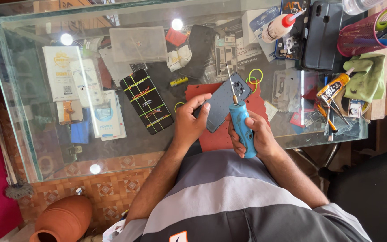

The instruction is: The person uses a blue electric screwdriver to remove screws from the back of a black smartphone. They then remove a green rubber band from the device and continue to unscrew and pry at the back cover with a metal tool.

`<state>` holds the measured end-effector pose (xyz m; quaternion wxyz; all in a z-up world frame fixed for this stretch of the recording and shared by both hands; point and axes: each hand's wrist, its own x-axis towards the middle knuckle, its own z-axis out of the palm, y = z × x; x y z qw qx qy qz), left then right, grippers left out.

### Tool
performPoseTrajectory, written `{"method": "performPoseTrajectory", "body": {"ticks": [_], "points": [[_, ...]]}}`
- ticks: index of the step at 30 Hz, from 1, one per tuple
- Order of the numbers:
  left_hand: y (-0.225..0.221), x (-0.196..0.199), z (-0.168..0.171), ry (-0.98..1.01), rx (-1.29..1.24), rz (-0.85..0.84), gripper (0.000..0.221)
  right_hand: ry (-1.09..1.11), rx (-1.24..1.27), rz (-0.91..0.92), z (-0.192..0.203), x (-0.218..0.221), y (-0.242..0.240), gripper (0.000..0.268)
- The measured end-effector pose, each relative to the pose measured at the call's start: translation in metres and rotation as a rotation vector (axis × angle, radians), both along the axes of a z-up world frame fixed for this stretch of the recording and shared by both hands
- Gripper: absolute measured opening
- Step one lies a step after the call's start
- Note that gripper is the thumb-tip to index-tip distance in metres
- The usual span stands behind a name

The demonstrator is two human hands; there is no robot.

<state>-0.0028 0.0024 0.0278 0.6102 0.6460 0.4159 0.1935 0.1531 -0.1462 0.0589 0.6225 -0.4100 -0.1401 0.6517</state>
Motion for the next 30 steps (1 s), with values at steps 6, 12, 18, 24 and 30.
{"method": "performPoseTrajectory", "body": {"ticks": [6,12,18,24,30], "points": [[-0.001,-0.001,0.010,-0.115,0.366,-0.052,0.022,-0.061,-0.040,0.025,-0.001,-0.001,0.000,0.064],[0.002,0.000,0.005,-0.158,0.206,-0.015,0.041,-0.122,-0.051,0.008,0.005,-0.004,0.003,0.064],[0.002,-0.001,0.013,-0.081,0.334,-0.037,0.029,-0.131,-0.078,-0.001,0.008,-0.004,0.005,0.064],[0.001,0.000,0.032,-0.151,0.603,0.000,0.018,-0.129,-0.040,0.089,0.006,-0.004,0.005,0.059],[-0.004,0.007,0.025,-0.626,-0.180,-0.050,0.014,-0.260,-0.045,0.187,0.005,-0.010,0.002,0.049]]}}
